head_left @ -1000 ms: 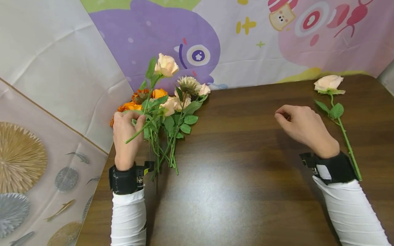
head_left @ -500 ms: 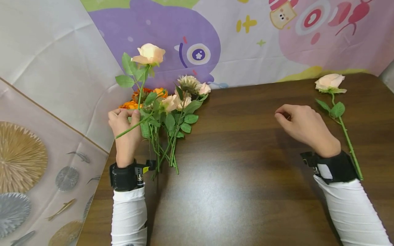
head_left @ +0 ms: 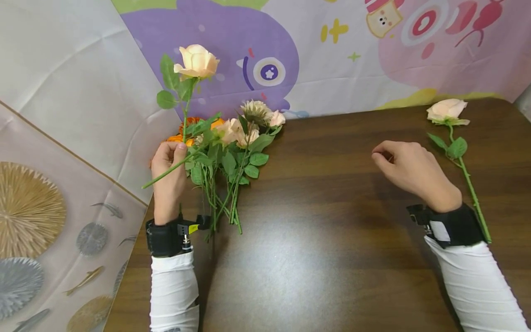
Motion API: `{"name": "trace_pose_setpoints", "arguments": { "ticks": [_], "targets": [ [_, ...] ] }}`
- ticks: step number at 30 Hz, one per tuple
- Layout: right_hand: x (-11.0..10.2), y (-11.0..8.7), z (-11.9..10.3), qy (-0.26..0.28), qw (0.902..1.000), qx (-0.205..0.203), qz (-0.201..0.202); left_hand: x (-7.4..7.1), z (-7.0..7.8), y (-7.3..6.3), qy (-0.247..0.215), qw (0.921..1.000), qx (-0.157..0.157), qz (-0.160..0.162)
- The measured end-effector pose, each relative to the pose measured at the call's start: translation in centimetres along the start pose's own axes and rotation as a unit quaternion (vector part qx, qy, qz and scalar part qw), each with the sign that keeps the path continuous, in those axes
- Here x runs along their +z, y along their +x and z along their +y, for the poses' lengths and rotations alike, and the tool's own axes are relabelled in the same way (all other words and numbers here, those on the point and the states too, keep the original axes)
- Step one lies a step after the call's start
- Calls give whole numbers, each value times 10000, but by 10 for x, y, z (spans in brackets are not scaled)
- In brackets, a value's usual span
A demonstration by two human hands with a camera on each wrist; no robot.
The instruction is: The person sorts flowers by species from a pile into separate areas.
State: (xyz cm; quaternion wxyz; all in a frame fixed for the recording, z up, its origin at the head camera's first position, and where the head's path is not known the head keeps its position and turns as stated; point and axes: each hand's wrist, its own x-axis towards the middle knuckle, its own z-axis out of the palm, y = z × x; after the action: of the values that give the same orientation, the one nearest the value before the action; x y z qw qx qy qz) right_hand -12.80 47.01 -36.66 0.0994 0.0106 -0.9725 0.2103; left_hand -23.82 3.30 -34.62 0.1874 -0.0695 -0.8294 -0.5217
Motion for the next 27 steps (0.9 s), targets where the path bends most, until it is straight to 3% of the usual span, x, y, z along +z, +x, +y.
{"name": "trace_pose_setpoints", "arguments": {
  "ticks": [6, 12, 15, 18, 22, 27],
  "targets": [
    [0, 0, 0, 15, 9999, 35, -101, 4, -6, 0, 997, 9949, -84, 87],
    [0, 0, 0, 3, 9999, 77, -126, 12, -5, 3, 1180, 9922, -99, 390],
    [0, 0, 0, -2, 9999, 75, -147, 13, -3, 2, 1078, 9917, 173, 682],
    [1, 1, 0, -5, 9999, 66, -155, 11, -1, 1, 621, 9921, 529, 949],
    [1, 1, 0, -5, 9999, 47, -155, 9, 4, 0, 239, 9888, 978, 1098],
    [1, 1, 1, -13, 9999, 29, -163, 8, 8, -2, 833, 9829, 1333, 960]
  ]
}}
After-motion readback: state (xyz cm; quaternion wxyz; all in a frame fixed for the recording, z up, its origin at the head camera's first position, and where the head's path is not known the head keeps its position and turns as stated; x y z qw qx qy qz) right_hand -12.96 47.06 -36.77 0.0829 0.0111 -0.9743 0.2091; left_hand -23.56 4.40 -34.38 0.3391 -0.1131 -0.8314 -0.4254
